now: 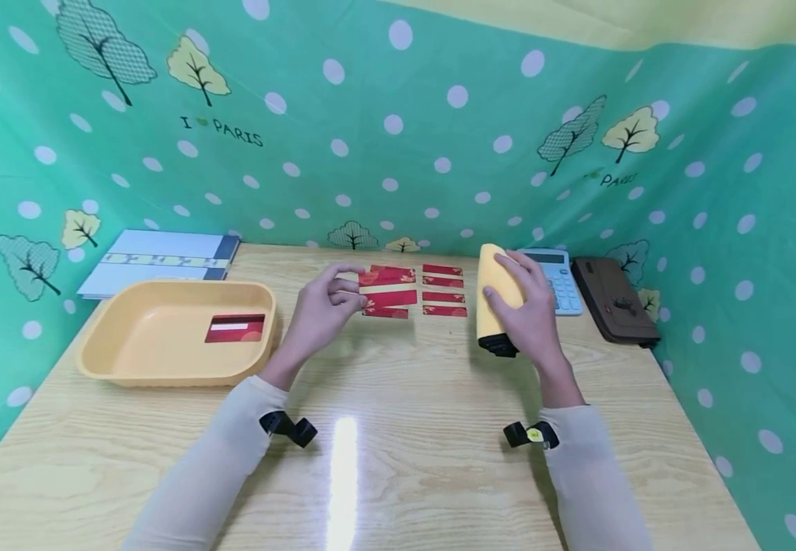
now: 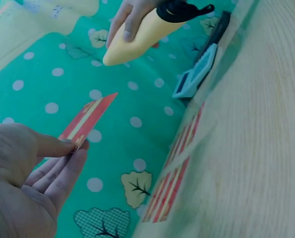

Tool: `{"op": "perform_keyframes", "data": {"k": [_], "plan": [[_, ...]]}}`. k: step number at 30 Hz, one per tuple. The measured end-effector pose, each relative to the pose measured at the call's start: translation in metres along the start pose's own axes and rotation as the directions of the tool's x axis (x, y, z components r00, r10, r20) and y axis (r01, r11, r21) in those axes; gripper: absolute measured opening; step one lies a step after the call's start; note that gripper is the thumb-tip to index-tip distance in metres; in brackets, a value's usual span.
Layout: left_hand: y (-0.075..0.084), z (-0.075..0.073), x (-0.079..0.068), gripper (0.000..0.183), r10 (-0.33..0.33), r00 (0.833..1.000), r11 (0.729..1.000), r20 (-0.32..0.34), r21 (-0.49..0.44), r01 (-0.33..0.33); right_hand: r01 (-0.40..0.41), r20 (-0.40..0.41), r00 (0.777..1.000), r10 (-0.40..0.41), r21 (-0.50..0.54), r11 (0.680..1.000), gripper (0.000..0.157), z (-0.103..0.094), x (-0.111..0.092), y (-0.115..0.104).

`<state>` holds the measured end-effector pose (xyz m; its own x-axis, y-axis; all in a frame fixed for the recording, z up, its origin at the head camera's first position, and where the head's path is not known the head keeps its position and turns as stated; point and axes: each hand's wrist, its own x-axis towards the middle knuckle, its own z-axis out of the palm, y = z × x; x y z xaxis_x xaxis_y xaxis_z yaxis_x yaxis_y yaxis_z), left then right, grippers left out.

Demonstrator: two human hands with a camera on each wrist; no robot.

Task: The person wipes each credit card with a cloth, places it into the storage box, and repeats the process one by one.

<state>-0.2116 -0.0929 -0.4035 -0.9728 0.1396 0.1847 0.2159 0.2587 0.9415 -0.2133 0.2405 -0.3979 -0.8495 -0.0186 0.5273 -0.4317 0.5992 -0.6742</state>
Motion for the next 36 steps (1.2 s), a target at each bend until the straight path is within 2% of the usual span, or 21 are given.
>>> {"op": "perform_keyframes", "data": {"k": [8, 21, 26, 36], "plan": [[0.010, 0.002, 0.004, 0.045, 0.038, 0.999, 0.998, -0.023, -0.055, -0.039, 0.086, 0.055, 0.995, -0.088, 0.041, 0.995, 0.055, 0.019, -0.007, -0.021], [0.006, 0.011, 0.005, 0.044, 0.051, 0.998, 0.995, -0.035, -0.084, -0.053, 0.150, 0.116, 0.980, -0.159, 0.076, 0.986, 0.055, 0.038, -0.018, -0.041], [0.007, 0.011, 0.004, 0.045, 0.032, 0.999, 0.993, -0.026, -0.110, -0.035, 0.167, 0.133, 0.975, -0.176, 0.075, 0.983, 0.054, 0.043, -0.020, -0.043], [0.007, 0.013, 0.004, 0.044, -0.026, 0.999, 0.975, 0.027, -0.219, 0.031, 0.128, 0.168, 0.976, -0.136, 0.059, 0.990, 0.054, 0.050, -0.023, -0.040]]}}
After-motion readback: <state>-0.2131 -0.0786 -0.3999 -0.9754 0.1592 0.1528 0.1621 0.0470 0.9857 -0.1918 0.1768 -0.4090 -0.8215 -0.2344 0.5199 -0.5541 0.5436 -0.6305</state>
